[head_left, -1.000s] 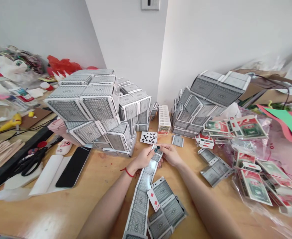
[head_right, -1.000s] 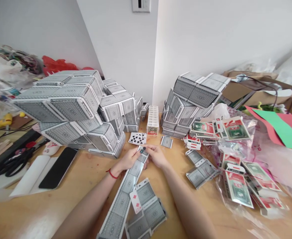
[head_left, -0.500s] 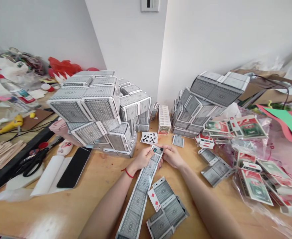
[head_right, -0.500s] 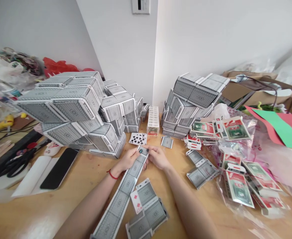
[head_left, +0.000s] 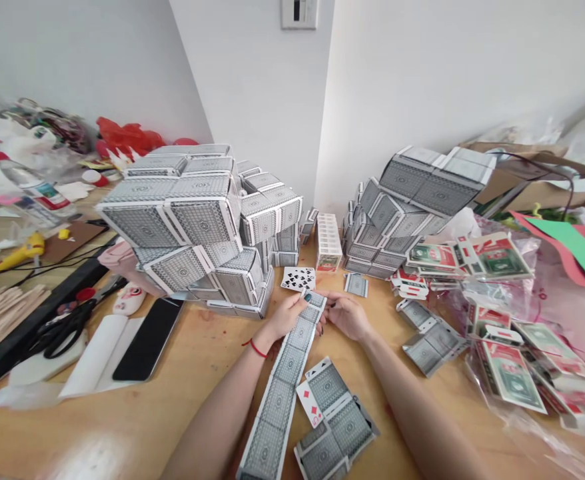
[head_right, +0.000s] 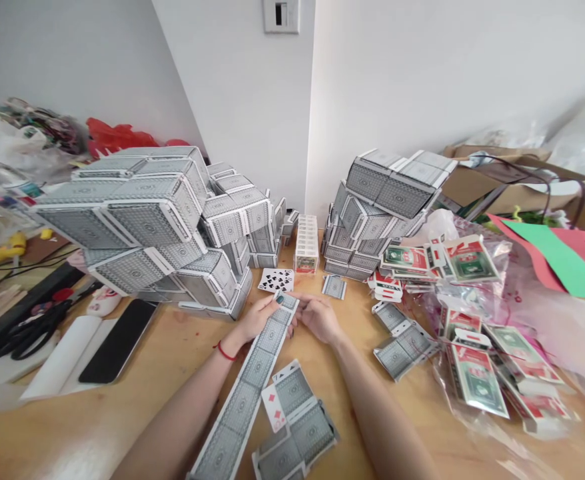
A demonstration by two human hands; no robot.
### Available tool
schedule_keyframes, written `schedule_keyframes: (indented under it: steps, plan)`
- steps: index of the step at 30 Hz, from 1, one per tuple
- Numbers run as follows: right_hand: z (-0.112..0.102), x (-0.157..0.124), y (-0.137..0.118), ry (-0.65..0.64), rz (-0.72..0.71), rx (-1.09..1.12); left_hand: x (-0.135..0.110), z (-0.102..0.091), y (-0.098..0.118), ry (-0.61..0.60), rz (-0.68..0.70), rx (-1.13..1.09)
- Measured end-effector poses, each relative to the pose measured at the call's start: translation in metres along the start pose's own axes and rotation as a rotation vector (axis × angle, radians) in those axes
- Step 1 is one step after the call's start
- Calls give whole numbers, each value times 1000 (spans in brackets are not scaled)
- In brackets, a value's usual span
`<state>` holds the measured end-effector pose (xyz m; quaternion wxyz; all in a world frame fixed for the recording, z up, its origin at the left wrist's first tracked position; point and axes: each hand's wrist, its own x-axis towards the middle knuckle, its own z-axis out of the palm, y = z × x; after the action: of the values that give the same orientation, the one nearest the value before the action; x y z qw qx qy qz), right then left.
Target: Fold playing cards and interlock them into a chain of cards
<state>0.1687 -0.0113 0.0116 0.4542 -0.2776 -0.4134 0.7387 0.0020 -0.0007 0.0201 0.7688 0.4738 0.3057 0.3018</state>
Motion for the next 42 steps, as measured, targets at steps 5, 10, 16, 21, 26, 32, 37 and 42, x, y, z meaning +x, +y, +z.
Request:
schedule_keyframes:
  steps: [5,10,16,21,26,32,37,42]
  plan:
    - [5,-1,5,103,-125,-242,4,-2,-1,39,-5,0]
    - [8,4,11,244,-199,-452,4,-3,-1,-16,-2,-23]
    - [-6,8,9,338,-287,-486,1,-5,7,-2,33,-16]
    - [-17,17,9,419,-318,-684,-4,-8,12,-63,-5,-89]
    - [-21,31,8,378,-414,-932,-3,-11,11,-63,-13,-74]
    - [-25,46,8,324,-410,-1070,1,-10,6,3,65,13]
    - [-27,49,11,333,-384,-1129,2,-9,4,87,129,84]
    - [-23,45,10,286,-449,-1162,2,-11,6,110,215,126]
